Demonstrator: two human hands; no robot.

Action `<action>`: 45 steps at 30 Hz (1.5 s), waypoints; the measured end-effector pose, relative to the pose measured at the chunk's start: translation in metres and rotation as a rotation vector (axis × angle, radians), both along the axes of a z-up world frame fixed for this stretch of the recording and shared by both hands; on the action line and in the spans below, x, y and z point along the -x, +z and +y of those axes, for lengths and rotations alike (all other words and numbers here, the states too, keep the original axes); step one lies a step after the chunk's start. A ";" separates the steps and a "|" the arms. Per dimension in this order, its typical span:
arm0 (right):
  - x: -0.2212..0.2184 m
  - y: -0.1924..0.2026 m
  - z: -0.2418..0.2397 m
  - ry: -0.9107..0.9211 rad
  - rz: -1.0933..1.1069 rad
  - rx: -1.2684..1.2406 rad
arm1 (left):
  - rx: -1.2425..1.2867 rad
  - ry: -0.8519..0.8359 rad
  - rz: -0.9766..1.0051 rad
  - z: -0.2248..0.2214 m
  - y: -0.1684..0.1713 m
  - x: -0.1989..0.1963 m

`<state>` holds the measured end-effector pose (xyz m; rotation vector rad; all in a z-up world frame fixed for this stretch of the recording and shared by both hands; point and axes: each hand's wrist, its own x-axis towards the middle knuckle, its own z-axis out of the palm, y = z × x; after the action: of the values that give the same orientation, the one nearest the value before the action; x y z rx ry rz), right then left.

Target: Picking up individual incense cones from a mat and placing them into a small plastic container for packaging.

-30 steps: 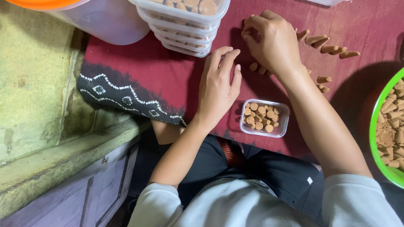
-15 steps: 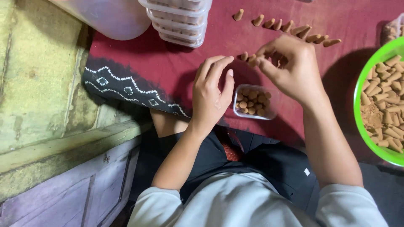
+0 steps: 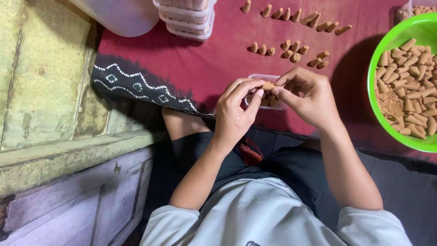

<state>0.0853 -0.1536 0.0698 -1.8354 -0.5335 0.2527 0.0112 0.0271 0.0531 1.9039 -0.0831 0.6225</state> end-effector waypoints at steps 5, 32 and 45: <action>0.007 0.014 0.002 0.055 -0.115 0.054 | 0.058 -0.039 -0.012 -0.006 -0.004 0.002; 0.003 -0.027 -0.003 0.024 -0.335 0.188 | 0.065 0.071 0.018 0.004 -0.031 0.004; 0.045 -0.031 -0.004 -0.171 -0.097 -0.484 | 0.333 -0.043 0.001 -0.023 0.006 0.021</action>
<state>0.0406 -0.1576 0.0388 -1.4130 -0.4542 -0.0791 -0.0102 0.0042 0.0588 1.5765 -0.0173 0.5676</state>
